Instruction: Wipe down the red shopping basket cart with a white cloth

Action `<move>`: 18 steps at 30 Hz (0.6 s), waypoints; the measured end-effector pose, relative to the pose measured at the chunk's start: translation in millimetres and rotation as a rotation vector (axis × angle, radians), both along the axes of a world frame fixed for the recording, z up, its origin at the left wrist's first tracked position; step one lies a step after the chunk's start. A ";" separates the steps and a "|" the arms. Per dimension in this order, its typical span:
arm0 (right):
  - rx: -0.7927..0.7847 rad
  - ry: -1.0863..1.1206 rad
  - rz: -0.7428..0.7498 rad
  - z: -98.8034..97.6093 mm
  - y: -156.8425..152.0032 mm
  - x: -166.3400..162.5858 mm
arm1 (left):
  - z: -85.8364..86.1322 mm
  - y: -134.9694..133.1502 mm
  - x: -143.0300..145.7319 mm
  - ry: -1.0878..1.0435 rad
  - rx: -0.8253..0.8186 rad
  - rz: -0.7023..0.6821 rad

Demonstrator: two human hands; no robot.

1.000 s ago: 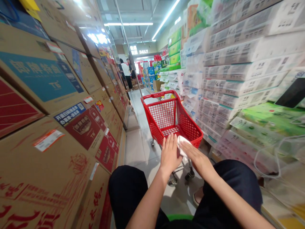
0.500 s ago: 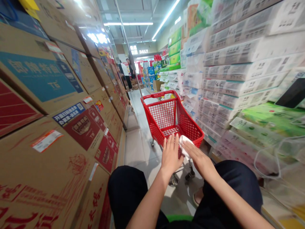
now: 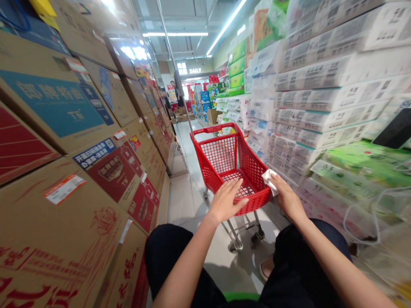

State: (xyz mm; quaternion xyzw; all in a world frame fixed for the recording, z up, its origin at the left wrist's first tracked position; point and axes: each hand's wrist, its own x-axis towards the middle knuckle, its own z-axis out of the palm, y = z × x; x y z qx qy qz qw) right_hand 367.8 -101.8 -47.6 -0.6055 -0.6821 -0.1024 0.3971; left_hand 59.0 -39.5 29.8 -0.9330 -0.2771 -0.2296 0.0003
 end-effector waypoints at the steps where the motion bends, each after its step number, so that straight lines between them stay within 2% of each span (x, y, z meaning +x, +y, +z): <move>1: -0.003 0.001 -0.004 -0.6 0.1 0.3 | 4.4 11.9 -4.1 -0.001 0.014 0.013; 4: -0.012 -0.004 -0.001 -0.4 0.0 2.5 | 8.2 42.5 -13.9 0.074 0.025 0.004; 7: -0.002 -0.007 0.006 1.2 2.7 7.2 | 0.5 55.2 -15.3 0.091 0.057 -0.050; 13: 0.065 0.048 -0.006 4.1 17.2 12.6 | -10.2 49.1 1.1 0.060 0.118 0.009; 15: 0.065 0.062 -0.022 4.2 17.4 2.4 | -11.0 46.3 6.8 0.046 0.128 0.030; 18: 0.046 0.045 0.027 3.2 4.7 -31.6 | -13.0 40.2 14.4 0.019 0.143 0.062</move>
